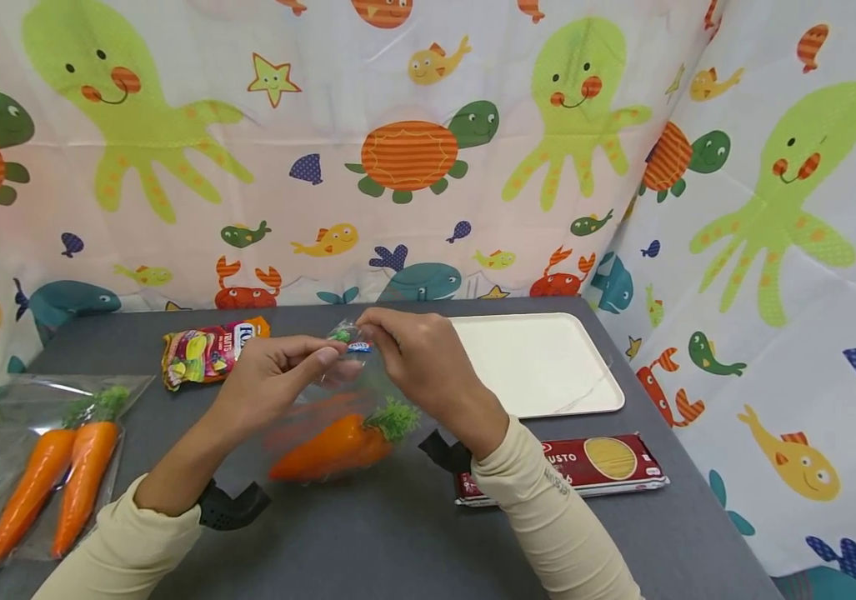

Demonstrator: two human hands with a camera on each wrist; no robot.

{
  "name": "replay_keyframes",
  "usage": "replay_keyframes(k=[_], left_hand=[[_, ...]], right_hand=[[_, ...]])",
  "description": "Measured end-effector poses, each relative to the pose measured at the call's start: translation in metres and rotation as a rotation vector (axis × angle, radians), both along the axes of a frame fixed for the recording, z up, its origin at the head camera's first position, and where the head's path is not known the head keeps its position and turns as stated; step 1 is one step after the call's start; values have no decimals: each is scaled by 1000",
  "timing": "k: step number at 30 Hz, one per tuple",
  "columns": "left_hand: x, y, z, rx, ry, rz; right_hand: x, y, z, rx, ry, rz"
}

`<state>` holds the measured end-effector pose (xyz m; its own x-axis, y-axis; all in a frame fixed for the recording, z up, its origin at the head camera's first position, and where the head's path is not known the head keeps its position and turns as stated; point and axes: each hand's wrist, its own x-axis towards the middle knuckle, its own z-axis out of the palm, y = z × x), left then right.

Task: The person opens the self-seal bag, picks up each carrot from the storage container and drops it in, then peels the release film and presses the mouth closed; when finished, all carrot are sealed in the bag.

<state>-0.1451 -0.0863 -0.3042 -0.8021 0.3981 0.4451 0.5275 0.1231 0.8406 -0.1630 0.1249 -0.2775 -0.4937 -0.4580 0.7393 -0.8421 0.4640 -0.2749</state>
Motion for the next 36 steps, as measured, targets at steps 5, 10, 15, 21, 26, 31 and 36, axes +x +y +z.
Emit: replay_keyframes(k=[5, 10, 15, 21, 26, 31, 36], left_hand=[[-1, 1, 0, -24, 15, 38], [2, 4, 1, -44, 23, 69], [5, 8, 1, -46, 65, 83], [14, 8, 2, -75, 111, 139], [14, -2, 2, -44, 140, 157], [10, -7, 5, 7, 121, 148], [10, -14, 8, 31, 75, 158]], right_hand=[[-1, -3, -6, -29, 26, -47], [-2, -8, -11, -38, 43, -94], [2, -9, -13, -101, -21, -96], [1, -2, -15, -226, -116, -80], [-2, 11, -17, -388, -254, 28], [-3, 23, -13, -543, -397, 127], [-5, 39, -12, -625, -471, 110]])
